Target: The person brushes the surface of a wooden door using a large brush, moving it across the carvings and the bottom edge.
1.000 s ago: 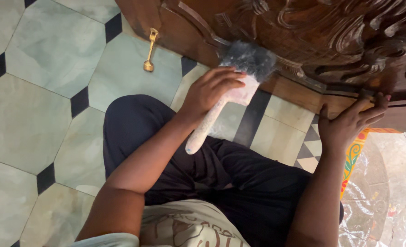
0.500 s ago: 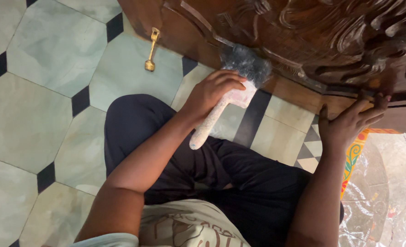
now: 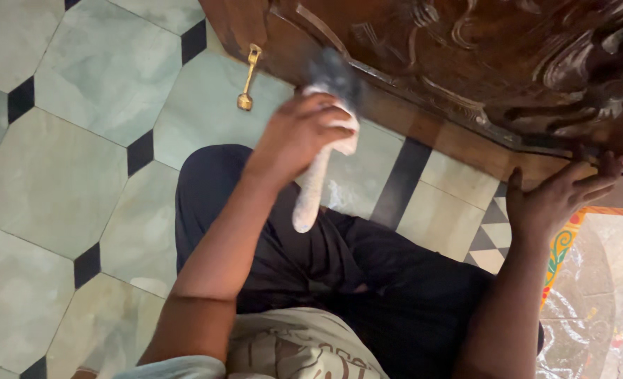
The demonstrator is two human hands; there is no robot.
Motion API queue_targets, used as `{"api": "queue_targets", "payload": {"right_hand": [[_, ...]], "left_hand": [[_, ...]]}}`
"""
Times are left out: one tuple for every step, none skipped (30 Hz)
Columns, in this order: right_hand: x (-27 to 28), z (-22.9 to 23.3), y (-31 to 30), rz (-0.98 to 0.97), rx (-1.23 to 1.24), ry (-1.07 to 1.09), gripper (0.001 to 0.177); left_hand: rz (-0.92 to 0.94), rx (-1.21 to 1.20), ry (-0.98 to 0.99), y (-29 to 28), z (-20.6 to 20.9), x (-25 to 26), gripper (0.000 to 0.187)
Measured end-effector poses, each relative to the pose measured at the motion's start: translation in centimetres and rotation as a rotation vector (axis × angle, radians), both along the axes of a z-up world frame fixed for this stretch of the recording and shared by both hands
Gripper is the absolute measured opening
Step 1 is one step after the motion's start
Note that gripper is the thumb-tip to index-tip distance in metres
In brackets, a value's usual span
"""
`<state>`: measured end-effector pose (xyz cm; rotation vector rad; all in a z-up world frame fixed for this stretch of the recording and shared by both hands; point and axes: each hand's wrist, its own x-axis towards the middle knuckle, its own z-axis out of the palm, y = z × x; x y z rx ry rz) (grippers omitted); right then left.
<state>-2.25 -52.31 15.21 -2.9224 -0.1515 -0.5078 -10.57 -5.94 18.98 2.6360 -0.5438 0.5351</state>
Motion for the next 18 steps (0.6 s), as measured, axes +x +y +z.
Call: {"api": "queue_targets", "payload": {"right_hand": [[0.0, 0.0, 0.0, -0.015, -0.003, 0.006, 0.085], [0.1, -0.2, -0.1, -0.022, -0.004, 0.01, 0.085], [0.3, -0.4, -0.3, -0.028, -0.006, 0.015, 0.085], [0.4, -0.7, -0.6, -0.024, -0.021, 0.009, 0.089], [0.6, -1.0, -0.9, -0.02, -0.029, 0.007, 0.091], [0.7, -1.3, -1.1, -0.016, -0.037, 0.005, 0.093], [0.9, -1.5, -1.4, -0.016, -0.054, -0.004, 0.097], [1.0, -1.8, -1.5, -0.015, -0.063, -0.008, 0.098], [1.1, -2.0, -1.6, -0.014, -0.072, -0.012, 0.1], [1.1, -2.3, -1.6, -0.052, -0.052, 0.017, 0.101], [1.2, -2.3, -1.6, -0.071, -0.042, 0.032, 0.101], [1.2, -2.4, -1.7, -0.09, -0.032, 0.048, 0.102], [1.1, -2.3, -1.8, -0.051, -0.052, 0.011, 0.102], [1.0, -2.4, -1.9, -0.032, -0.059, -0.006, 0.102], [1.0, -2.4, -2.1, -0.011, -0.07, -0.024, 0.102], [0.9, -2.5, -2.3, -0.021, -0.066, -0.008, 0.103], [1.0, -2.7, -2.4, -0.026, -0.063, -0.001, 0.103], [1.1, -3.0, -2.6, -0.031, -0.059, 0.006, 0.104]], "left_hand": [[0.075, 0.017, -0.008, 1.1, 0.4, -0.4, 0.031], [0.149, 0.033, -0.016, 2.0, 0.9, -0.8, 0.028], [0.15, 0.033, -0.014, 2.7, 1.2, -1.0, 0.028], [0.23, 0.046, -0.075, 3.4, 1.4, -1.2, 0.025], [0.311, 0.06, -0.136, 3.9, 1.6, -1.4, 0.023], [0.313, 0.059, -0.133, 4.3, 1.8, -1.4, 0.023], [0.319, 0.028, -0.155, 4.7, 1.8, -1.4, 0.02], [0.324, -0.003, -0.178, 4.9, 1.8, -1.4, 0.018], [0.326, -0.003, -0.176, 4.9, 1.6, -1.3, 0.018], [0.312, -0.005, -0.179, 4.7, 1.4, -1.1, 0.019], [0.297, -0.008, -0.181, 4.4, 1.1, -0.8, 0.02], [0.298, -0.009, -0.179, 4.3, 0.8, -0.4, 0.02], [0.277, 0.026, -0.175, 4.1, 0.5, 0.1, 0.02], [0.256, 0.061, -0.172, 3.9, 0.2, 0.3, 0.021], [0.256, 0.061, -0.172, 3.7, -0.1, 0.4, 0.021], [0.258, 0.048, -0.179, 3.4, -0.4, 0.5, 0.02], [0.261, 0.037, -0.188, 3.2, -0.5, 0.6, 0.019], [0.261, 0.039, -0.189, 3.0, -0.7, 0.7, 0.019]]}}
